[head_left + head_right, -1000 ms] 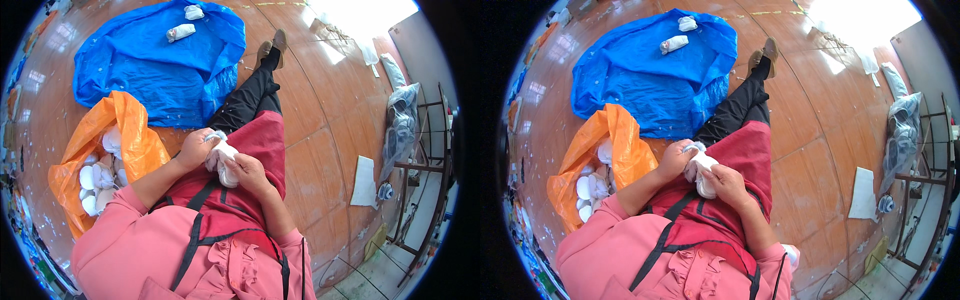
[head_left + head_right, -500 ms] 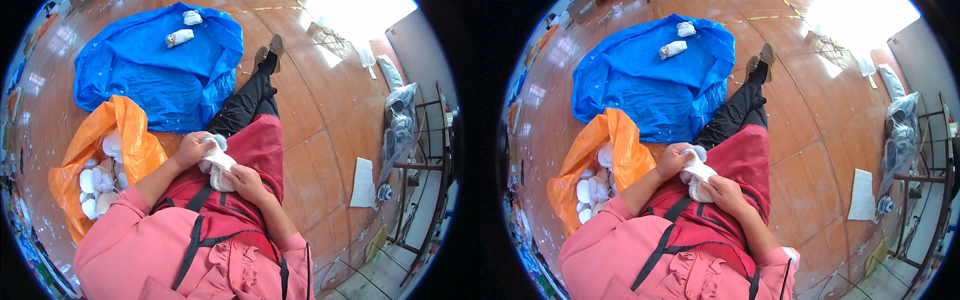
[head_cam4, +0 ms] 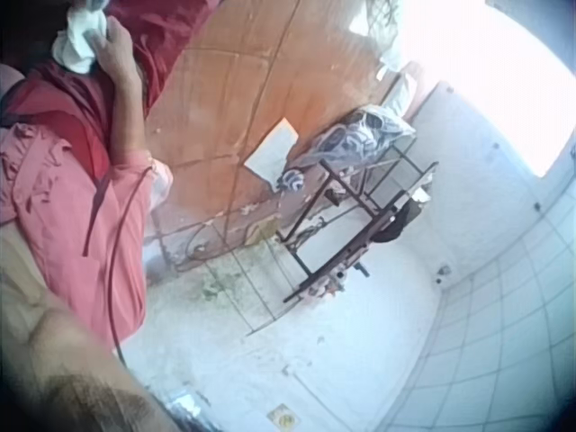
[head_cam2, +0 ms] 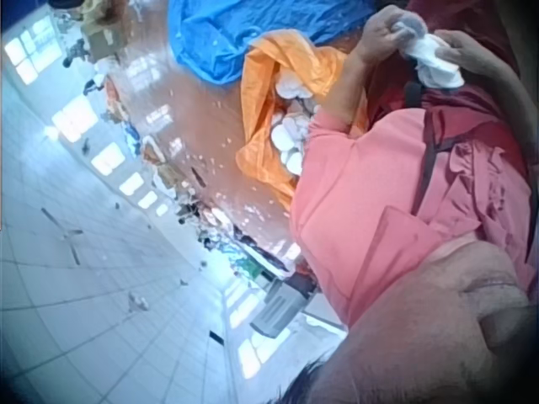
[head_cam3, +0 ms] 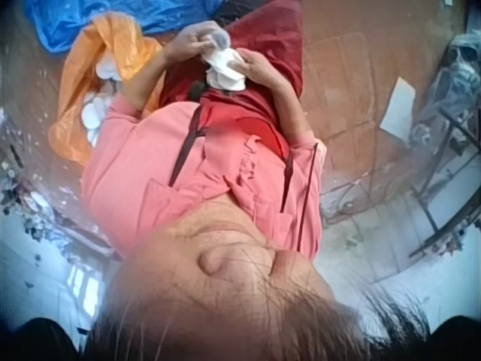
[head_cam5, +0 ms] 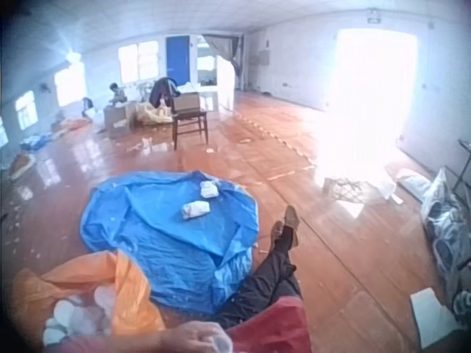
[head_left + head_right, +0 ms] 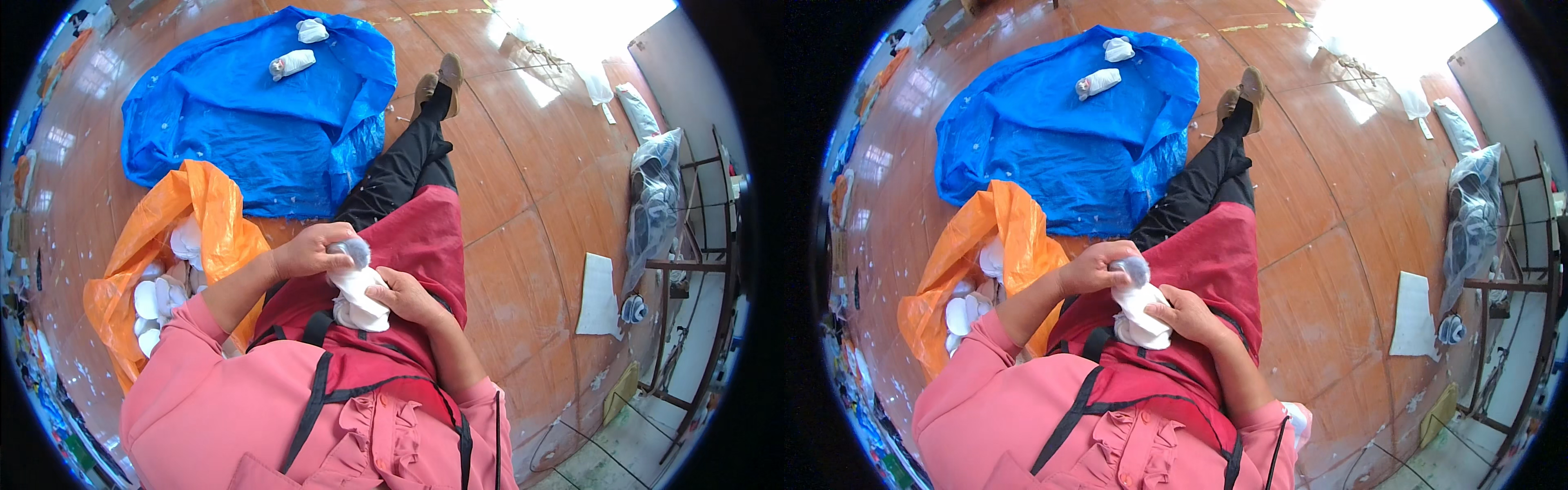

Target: The person sits on the floor and repeatedly stuffs white cotton-like material into small white fabric pouches. They pull cotton from an orange bag, pack it into each pouch, and place the finished pouches onto a blue tarp nearby.

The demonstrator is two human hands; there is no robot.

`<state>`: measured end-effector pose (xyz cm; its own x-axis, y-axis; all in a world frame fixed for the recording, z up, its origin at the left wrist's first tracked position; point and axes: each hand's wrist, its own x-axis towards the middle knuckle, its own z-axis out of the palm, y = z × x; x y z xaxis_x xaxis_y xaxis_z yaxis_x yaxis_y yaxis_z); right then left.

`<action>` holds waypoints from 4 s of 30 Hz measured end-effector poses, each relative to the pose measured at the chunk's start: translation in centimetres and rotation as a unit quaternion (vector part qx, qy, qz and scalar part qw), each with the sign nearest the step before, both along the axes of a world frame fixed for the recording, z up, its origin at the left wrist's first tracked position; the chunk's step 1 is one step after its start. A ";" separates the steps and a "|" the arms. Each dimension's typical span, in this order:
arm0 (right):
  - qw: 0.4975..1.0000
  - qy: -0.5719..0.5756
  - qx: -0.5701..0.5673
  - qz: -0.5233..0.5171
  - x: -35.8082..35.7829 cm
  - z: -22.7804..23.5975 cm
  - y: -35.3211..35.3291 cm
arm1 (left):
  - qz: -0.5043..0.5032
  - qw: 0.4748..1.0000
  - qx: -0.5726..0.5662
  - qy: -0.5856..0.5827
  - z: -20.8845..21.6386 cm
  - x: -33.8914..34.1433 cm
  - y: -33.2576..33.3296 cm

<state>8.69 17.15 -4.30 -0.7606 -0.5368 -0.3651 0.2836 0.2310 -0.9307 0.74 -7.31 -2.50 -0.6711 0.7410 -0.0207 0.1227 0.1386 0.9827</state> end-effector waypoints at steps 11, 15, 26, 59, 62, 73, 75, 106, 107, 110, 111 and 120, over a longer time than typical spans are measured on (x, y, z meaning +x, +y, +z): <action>0.993 -0.049 -0.064 -0.088 0.5 0.2 -1.0 | 0.035 0.997 -0.038 0.054 0.1 0.4 1.2; 0.994 0.045 0.014 -0.103 0.2 -0.9 -1.4 | 0.149 0.977 -0.076 0.131 -0.8 1.0 2.2; 0.959 0.244 0.116 -0.086 0.2 0.2 -2.4 | 0.381 0.905 -0.039 -0.188 -5.5 -0.1 2.4; 0.937 0.173 0.302 -0.040 -4.5 3.1 -0.8 | 0.207 0.852 -0.225 0.425 -2.2 -3.2 7.5; 0.925 0.184 0.332 -0.009 -5.4 3.2 -0.3 | 0.221 0.856 -0.237 0.404 -2.1 -3.6 7.7; 0.910 0.242 0.313 -0.128 -5.0 -1.1 -3.2 | 0.303 0.870 -0.308 0.236 -6.7 -5.9 7.1; 0.906 0.266 0.306 -0.123 -4.9 -1.4 -3.2 | 0.317 0.883 -0.312 0.151 -8.1 -6.2 6.7; 0.934 0.062 0.064 -0.345 -2.6 -8.3 -1.0 | 0.175 0.947 -0.270 -0.017 -4.2 -4.9 4.8; 0.935 0.052 0.050 -0.348 -2.6 -8.4 -1.0 | 0.155 0.944 -0.286 -0.053 -3.7 -4.9 4.8; 0.938 0.041 0.060 -0.338 -2.6 -8.4 -1.0 | 0.198 0.938 -0.280 0.043 -2.1 -3.2 5.4; 0.936 0.016 0.039 -0.349 -2.7 -8.7 -1.0 | 0.212 0.933 -0.278 0.087 -1.7 -2.6 5.8; 0.842 -0.268 -0.301 -0.358 -4.0 -8.5 -0.2 | 0.106 0.919 -0.336 0.174 2.2 -0.3 5.0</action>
<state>4.74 16.92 -12.83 -0.7804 -0.2209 -0.5849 0.5665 -0.6457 -0.5120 0.47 -2.33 -0.30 -0.8518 0.4911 -0.1822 0.3144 0.7576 0.5721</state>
